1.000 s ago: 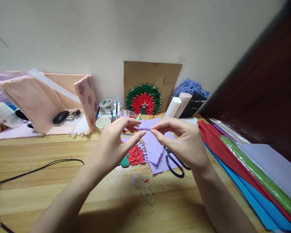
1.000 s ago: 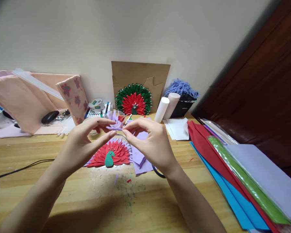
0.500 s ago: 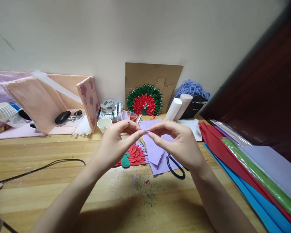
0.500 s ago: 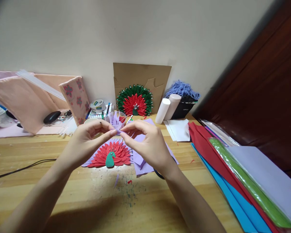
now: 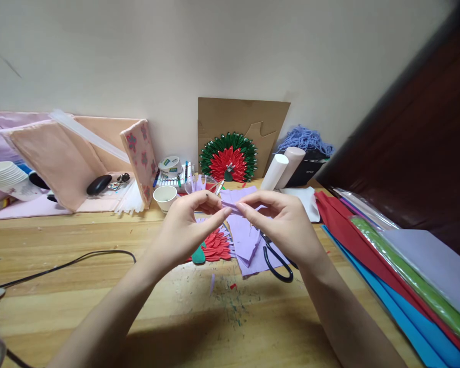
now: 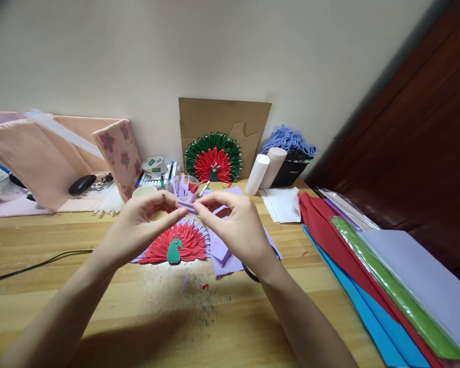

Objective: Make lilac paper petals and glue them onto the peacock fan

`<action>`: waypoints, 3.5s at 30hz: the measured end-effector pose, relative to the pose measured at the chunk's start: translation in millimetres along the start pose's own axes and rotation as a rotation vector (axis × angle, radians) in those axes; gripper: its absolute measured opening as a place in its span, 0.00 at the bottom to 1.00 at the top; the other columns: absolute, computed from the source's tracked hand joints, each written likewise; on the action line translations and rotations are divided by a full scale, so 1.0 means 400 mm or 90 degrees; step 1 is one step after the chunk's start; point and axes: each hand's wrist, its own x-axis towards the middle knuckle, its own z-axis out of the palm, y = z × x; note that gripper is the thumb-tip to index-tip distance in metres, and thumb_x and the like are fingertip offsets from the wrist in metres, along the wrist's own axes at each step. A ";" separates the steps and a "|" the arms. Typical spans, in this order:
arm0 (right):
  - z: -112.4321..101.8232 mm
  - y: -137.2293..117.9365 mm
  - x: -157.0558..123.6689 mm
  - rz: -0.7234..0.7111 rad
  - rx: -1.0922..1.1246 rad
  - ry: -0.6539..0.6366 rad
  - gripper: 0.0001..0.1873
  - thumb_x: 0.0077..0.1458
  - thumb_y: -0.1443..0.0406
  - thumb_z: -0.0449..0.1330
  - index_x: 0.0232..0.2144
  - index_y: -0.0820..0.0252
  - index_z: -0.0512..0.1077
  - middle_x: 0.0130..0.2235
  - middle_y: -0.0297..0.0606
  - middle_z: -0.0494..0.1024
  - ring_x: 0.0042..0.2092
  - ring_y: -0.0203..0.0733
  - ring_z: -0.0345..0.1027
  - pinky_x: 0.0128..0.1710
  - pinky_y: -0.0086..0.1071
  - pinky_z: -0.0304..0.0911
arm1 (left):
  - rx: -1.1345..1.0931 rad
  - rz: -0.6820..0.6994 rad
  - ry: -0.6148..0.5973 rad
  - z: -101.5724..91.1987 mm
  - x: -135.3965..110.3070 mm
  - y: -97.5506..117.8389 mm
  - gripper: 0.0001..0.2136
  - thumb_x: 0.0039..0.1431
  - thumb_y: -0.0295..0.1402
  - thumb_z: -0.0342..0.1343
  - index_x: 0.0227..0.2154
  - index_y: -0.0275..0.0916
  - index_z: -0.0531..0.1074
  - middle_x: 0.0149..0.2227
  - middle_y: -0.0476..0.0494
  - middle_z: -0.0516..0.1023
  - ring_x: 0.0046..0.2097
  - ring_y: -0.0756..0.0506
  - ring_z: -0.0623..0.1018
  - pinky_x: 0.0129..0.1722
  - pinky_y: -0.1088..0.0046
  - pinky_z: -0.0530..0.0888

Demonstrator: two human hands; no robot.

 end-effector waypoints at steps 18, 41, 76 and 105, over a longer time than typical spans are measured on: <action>-0.008 -0.001 0.003 -0.007 -0.027 -0.030 0.07 0.50 0.62 0.59 0.27 0.60 0.75 0.29 0.36 0.77 0.30 0.36 0.69 0.28 0.28 0.64 | 0.041 0.005 -0.047 -0.006 0.001 0.008 0.07 0.54 0.35 0.54 0.25 0.36 0.69 0.28 0.46 0.74 0.31 0.50 0.72 0.32 0.74 0.69; 0.005 0.008 0.003 0.057 0.068 -0.070 0.04 0.49 0.66 0.59 0.28 0.62 0.69 0.29 0.35 0.75 0.32 0.35 0.69 0.32 0.30 0.67 | -0.140 -0.063 -0.019 0.006 0.011 0.000 0.06 0.53 0.33 0.55 0.26 0.35 0.68 0.28 0.47 0.74 0.31 0.51 0.74 0.34 0.74 0.72; 0.016 0.032 0.016 0.059 0.236 -0.043 0.13 0.47 0.62 0.62 0.37 0.58 0.71 0.40 0.38 0.76 0.41 0.38 0.70 0.42 0.32 0.67 | -0.309 -0.184 -0.167 0.021 0.020 -0.031 0.09 0.48 0.36 0.60 0.21 0.36 0.72 0.22 0.50 0.73 0.26 0.54 0.72 0.32 0.77 0.69; 0.013 0.046 0.024 0.055 0.315 0.003 0.07 0.45 0.65 0.65 0.30 0.59 0.72 0.30 0.32 0.74 0.31 0.31 0.67 0.33 0.26 0.64 | -0.706 -0.416 -0.262 0.054 0.022 -0.075 0.12 0.44 0.38 0.64 0.24 0.33 0.72 0.23 0.52 0.71 0.25 0.57 0.69 0.29 0.79 0.64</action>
